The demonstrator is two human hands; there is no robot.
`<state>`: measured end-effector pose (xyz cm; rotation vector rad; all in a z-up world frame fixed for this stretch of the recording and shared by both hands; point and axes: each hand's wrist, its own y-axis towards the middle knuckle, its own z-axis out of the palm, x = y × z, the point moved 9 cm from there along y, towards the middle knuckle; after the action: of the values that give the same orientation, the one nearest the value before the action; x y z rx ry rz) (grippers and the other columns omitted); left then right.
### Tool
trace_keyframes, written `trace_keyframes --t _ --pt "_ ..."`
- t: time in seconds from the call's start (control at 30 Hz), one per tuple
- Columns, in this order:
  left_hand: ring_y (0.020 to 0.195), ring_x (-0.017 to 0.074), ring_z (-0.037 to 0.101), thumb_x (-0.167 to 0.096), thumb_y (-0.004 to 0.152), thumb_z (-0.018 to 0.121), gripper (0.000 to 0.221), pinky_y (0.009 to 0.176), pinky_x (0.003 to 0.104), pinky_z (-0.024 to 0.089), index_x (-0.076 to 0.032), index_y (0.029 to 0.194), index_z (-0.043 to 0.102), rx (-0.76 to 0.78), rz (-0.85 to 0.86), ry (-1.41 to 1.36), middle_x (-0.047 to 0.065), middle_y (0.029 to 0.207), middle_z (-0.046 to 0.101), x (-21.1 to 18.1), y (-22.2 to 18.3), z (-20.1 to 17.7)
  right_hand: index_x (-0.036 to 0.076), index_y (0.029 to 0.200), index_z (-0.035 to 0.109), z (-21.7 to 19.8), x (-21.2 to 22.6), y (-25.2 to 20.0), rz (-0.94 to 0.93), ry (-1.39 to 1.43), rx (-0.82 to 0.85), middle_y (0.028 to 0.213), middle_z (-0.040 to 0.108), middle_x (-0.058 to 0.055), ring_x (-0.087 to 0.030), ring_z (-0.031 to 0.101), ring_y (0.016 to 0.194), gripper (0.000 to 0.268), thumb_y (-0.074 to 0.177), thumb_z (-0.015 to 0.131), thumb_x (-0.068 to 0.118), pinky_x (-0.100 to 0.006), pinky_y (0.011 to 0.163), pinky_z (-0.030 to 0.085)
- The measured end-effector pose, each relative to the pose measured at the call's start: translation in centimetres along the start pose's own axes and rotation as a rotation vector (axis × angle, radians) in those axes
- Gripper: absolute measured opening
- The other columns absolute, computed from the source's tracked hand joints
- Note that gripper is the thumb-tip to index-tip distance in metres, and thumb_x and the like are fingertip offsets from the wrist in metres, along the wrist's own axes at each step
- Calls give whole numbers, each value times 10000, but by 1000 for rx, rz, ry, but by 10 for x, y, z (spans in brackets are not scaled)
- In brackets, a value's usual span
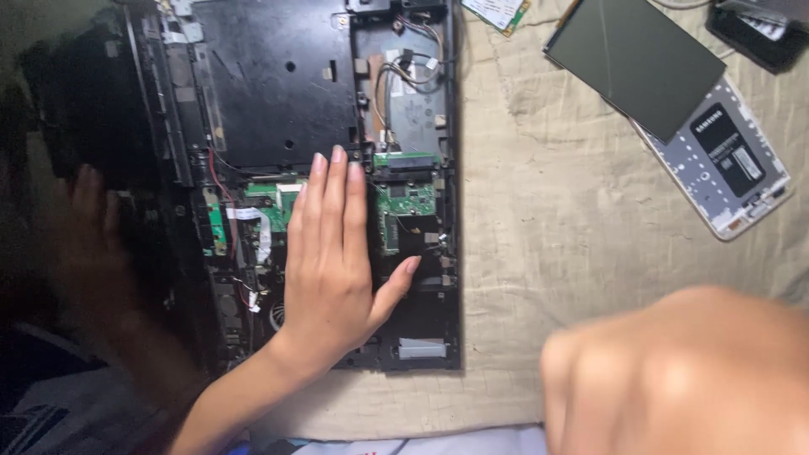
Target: Inspecting and installing a RAM module into a laptop motherboard.
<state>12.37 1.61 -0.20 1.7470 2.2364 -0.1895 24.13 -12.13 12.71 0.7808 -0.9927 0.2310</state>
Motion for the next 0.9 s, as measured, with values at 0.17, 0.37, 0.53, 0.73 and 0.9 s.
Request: trace_keyframes --t 0.17,0.37,0.53,0.73,0.9 --pt "1542 441 348 -535 1065 502 837 1270 519 327 118 1553 313 -25 -22 35 291 1632 347 3 -1 -3 125 734 398 -50 -35 27 326 -366 -145 597 359 -43 -224 326 500 374 1078 386 272 -373 519 344" --pt "1538 416 356 -472 1051 567 779 1251 507 356 90 1551 365 -26 -26 49 275 1630 346 4 1 -5 166 743 792 -119 -61 -10 1040 -1119 -599 468 512 -48 -162 367 491 314 922 740 419 -310 539 361" --pt "1517 423 390 -380 1030 598 677 1244 510 365 22 1545 420 -54 -15 3 268 1614 372 5 2 -8 121 794 788 -122 -49 7 989 -1151 -807 475 531 33 -66 352 472 402 1078 558 290 -275 485 326" --pt "1523 421 380 -411 1019 635 707 1238 512 376 -25 1564 403 -56 -37 -34 250 1630 351 8 1 -7 30 792 571 -119 -59 54 810 -1327 -576 727 457 -83 -261 481 654 468 1148 380 267 -407 649 369" --pt "1520 476 374 -418 1059 570 633 1208 543 442 -74 1567 414 -78 -59 -38 259 1626 349 11 -3 -8 70 831 656 -121 -71 74 679 -1340 -515 490 442 -56 -200 387 421 351 1119 593 260 -353 503 314"
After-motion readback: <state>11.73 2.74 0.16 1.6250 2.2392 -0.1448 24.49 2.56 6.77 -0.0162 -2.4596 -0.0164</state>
